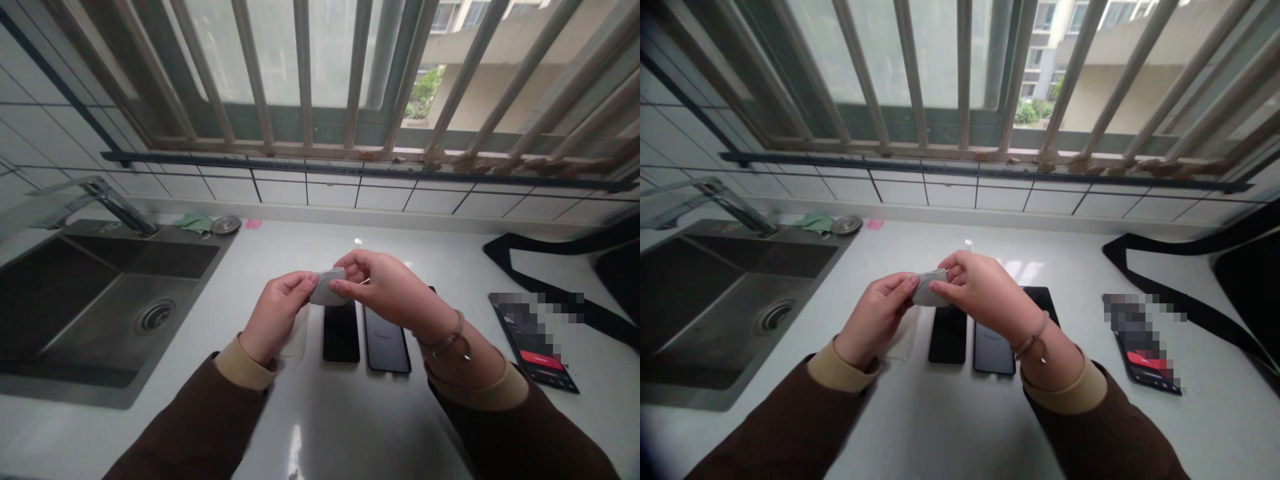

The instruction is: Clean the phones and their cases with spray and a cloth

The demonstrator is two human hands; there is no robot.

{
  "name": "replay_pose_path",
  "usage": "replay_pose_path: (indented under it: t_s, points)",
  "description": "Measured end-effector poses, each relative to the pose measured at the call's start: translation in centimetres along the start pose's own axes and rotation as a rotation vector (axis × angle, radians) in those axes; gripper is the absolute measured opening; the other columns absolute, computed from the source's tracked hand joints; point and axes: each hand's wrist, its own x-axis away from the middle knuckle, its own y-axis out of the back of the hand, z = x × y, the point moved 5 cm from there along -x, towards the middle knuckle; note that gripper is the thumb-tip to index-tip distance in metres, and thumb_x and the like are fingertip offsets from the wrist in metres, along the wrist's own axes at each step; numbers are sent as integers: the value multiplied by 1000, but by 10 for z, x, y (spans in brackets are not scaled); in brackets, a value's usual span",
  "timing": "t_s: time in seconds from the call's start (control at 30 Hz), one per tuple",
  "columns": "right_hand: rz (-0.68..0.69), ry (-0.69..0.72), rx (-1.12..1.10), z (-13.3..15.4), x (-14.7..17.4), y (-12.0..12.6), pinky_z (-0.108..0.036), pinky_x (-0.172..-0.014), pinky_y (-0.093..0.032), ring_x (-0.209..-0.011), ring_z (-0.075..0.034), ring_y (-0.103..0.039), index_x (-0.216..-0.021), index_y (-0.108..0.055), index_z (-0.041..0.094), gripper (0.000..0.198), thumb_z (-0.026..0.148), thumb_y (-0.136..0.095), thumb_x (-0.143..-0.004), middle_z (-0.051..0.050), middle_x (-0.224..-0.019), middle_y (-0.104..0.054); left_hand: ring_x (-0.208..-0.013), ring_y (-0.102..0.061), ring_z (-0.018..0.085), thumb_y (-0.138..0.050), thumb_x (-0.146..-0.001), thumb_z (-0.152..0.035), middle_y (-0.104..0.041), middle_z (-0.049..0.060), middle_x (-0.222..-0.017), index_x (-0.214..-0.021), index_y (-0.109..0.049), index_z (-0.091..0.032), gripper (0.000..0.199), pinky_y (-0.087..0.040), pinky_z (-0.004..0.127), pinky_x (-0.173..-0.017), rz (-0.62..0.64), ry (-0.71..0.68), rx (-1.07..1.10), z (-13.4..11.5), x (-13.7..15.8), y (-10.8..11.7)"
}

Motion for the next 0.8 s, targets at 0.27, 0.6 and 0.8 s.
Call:
replay_pose_path:
  t_s: [0.27,0.6,0.8]
  points:
    - [23,19,-54,-3,-5,-5,-28,-67,-48,-76,-17,-68,-102,-72,20,13,30,-64,-105,-4,-88,-77,-82,-61,16,-84,-95,-46,-73,4,-84,-100,-87,-16,30,-48,27,-77,-98,15,86,-2,0,-1]
    - [161,-61,-179,-8,-7,-17,-25,-61,-44,-66,-12,-62,-86,-69,18,10,18,-74,-95,1,-74,-72,-84,-69,17,-85,-95,-44,-80,6,-93,-101,-84,-16,29,-55,30,-84,-173,-22,63,1,-2,5]
    - [160,4,-349,-7,-8,-23,-27,-72,-55,-79,-16,-73,-98,-73,18,5,17,-76,-94,-3,-89,-81,-103,-75,23,-76,-100,-53,-82,11,-114,-113,-82,-17,39,-59,32,-91,-33,5,240,-7,2,-10]
